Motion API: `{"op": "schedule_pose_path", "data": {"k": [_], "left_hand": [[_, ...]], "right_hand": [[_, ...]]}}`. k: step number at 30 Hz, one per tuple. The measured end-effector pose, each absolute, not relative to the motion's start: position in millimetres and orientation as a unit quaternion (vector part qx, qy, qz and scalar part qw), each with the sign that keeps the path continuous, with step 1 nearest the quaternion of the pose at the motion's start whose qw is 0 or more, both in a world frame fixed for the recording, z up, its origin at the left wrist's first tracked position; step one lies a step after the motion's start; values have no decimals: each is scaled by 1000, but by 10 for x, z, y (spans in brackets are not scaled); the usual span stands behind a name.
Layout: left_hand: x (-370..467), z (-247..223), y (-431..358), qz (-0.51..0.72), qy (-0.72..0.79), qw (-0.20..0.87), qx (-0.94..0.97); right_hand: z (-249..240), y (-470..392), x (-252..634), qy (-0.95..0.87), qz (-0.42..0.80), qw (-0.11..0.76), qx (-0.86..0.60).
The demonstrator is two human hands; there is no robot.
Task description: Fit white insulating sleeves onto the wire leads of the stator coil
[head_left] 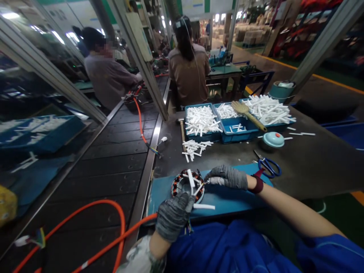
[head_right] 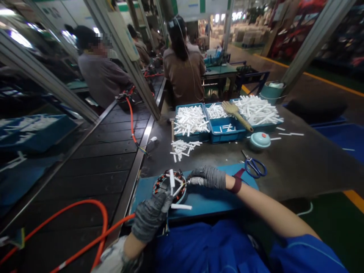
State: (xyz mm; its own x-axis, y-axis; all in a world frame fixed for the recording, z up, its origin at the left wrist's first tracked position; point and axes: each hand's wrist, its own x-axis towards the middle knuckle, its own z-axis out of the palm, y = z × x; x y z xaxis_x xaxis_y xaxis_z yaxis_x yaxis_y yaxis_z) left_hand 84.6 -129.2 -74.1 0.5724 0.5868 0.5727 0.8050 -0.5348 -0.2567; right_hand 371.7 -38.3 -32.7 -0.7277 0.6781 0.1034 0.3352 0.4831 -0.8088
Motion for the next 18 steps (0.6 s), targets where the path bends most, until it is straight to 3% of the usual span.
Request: {"op": "schedule_pose_path", "data": {"k": [4,11,18], "left_hand": [[859,-660,-1266,-235,-344,330,-847],[864,-681,-1277,-229,-360,324,-844],[929,-654,-1280,-258,-388,278,-840]], "right_hand": [[-238,-371,3738,-789,493,177,-321],[-165,-491,3637,-809,411,179,-380],[-134,-660,3609,-731,509,188,-414]]}}
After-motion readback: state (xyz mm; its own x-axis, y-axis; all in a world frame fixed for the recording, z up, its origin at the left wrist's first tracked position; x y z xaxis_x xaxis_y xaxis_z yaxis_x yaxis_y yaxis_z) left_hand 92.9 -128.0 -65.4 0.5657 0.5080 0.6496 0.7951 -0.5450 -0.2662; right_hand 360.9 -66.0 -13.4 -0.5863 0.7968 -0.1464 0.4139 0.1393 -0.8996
